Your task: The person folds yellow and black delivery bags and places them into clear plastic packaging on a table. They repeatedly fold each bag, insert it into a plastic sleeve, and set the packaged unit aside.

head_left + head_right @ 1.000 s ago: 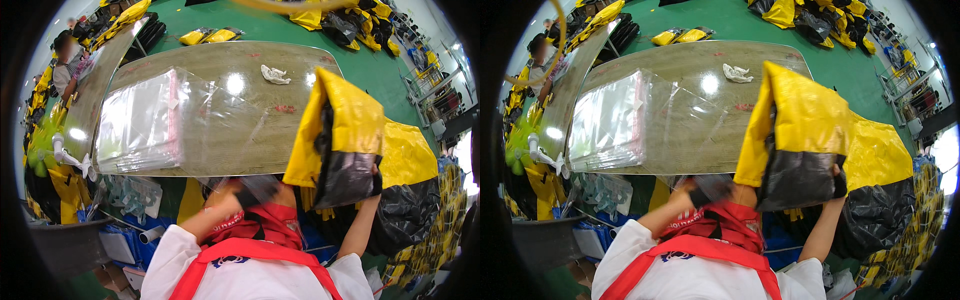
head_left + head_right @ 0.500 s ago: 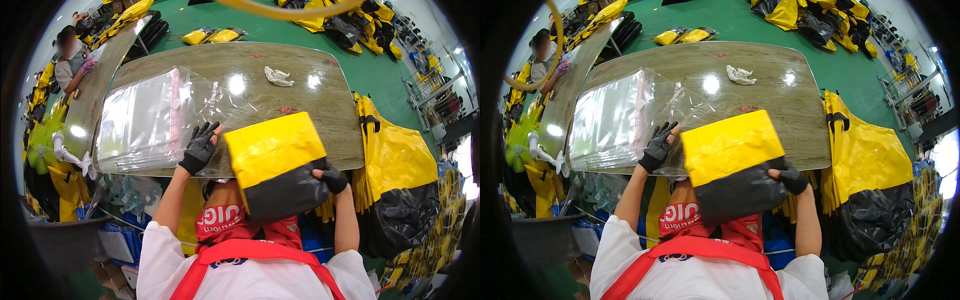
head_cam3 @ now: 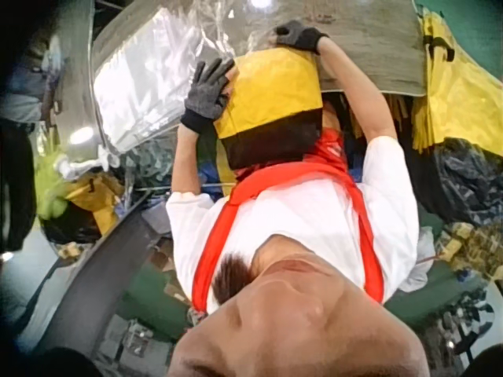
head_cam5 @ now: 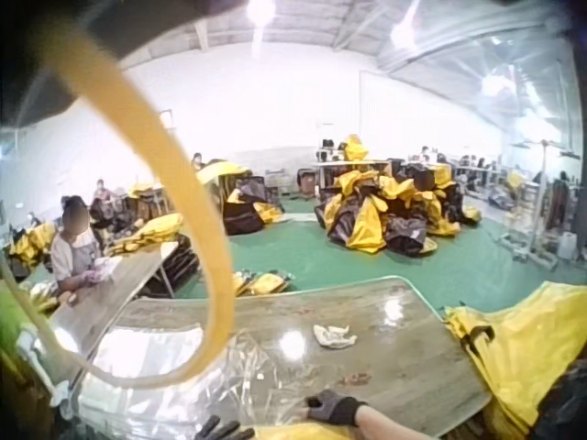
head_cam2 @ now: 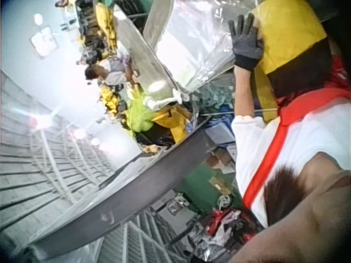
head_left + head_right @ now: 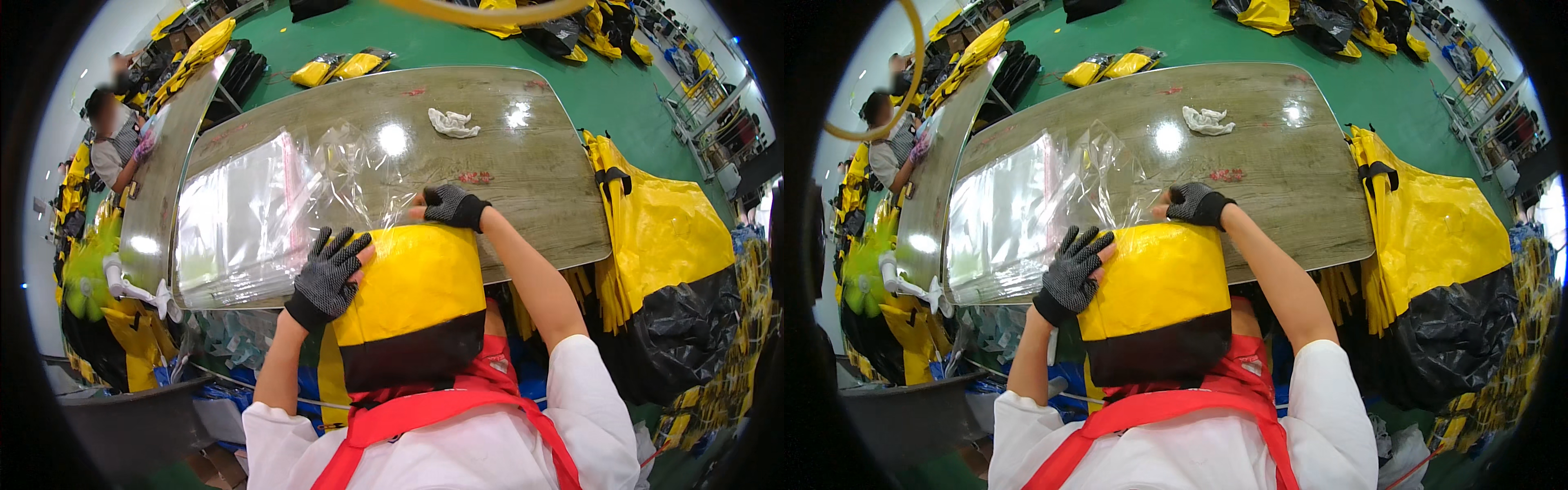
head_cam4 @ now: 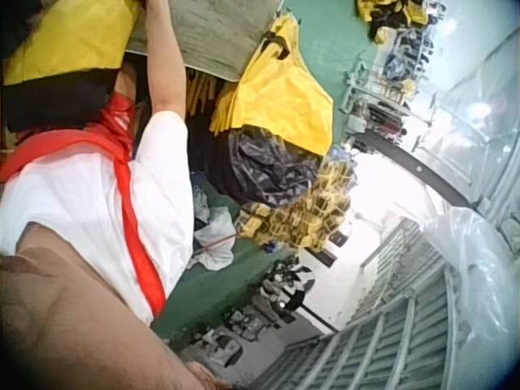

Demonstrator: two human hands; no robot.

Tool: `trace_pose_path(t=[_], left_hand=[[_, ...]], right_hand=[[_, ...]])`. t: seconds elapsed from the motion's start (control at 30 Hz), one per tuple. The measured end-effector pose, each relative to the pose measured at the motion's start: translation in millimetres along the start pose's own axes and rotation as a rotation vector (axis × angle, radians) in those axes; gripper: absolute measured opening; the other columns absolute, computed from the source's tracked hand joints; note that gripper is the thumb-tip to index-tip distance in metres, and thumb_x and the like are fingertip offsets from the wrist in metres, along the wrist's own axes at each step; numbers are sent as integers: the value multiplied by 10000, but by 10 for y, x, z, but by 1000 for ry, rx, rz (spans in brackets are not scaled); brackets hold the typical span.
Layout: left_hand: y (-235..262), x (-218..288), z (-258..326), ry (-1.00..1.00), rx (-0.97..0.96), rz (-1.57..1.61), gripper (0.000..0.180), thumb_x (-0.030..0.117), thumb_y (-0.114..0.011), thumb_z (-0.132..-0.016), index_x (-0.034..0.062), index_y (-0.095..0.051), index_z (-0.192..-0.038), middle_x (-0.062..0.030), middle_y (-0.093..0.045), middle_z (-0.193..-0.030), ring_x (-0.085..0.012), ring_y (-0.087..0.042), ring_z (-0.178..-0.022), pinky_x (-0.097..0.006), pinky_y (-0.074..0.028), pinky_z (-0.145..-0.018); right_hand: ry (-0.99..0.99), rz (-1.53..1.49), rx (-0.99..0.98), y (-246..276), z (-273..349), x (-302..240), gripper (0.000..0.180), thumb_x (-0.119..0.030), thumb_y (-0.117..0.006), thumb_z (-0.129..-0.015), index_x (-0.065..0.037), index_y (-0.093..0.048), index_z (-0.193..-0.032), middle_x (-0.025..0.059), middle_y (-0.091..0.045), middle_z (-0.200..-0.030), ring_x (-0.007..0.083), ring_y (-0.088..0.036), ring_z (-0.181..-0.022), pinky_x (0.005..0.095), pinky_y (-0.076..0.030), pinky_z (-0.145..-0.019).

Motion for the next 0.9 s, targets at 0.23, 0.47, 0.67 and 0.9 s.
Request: trace_pose_path(t=[0.23,0.47,0.67,0.9], left_hand=[[-118,-38,145,156,96,58,577,188,-655,-777,55,-448,-1300,-160,-421,-1366,-385,-299,-1311,-476,-178,-1104],[-595,-253,376,588,465,1477,842,126,-660,-777,32,-142,-1433,-146,-278,-1441,-263,-313,-1305,-355,-262,-1067],[-877,-479,391,798,106,1698,574,115,-665,-765,-3,-442,-1281,-87,-573,-1160,-191,-553,-1037,-297,-428,-904],[-820,-385,346,840,255,1614,581,182,-692,-757,12,-465,-1264,-78,-572,-1163,-185,-553,-1030,-292,-428,-894]], right_hand=[[-252,-588,-14,140,1011,361,395,-410,-546,-881,-50,-624,-1024,21,-614,-909,114,-538,-816,259,-454,-754],[-173,-728,237,131,1453,226,373,-281,-658,-818,-16,-625,-1077,61,-649,-896,126,-585,-820,257,-464,-750],[-156,-695,612,-36,1498,331,260,-201,-663,-818,11,-631,-966,35,-637,-809,93,-571,-746,243,-469,-690],[-189,-313,750,-92,1662,336,265,-226,-560,-901,27,-623,-854,124,-634,-732,162,-596,-681,278,-462,-635]])
Point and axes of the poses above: each hand's wrist, its own z-axis away from the middle knuckle, its own y-axis out of the back of the hand, x = y × z, the point moved 7 cm from there along -z, towards the middle knuckle
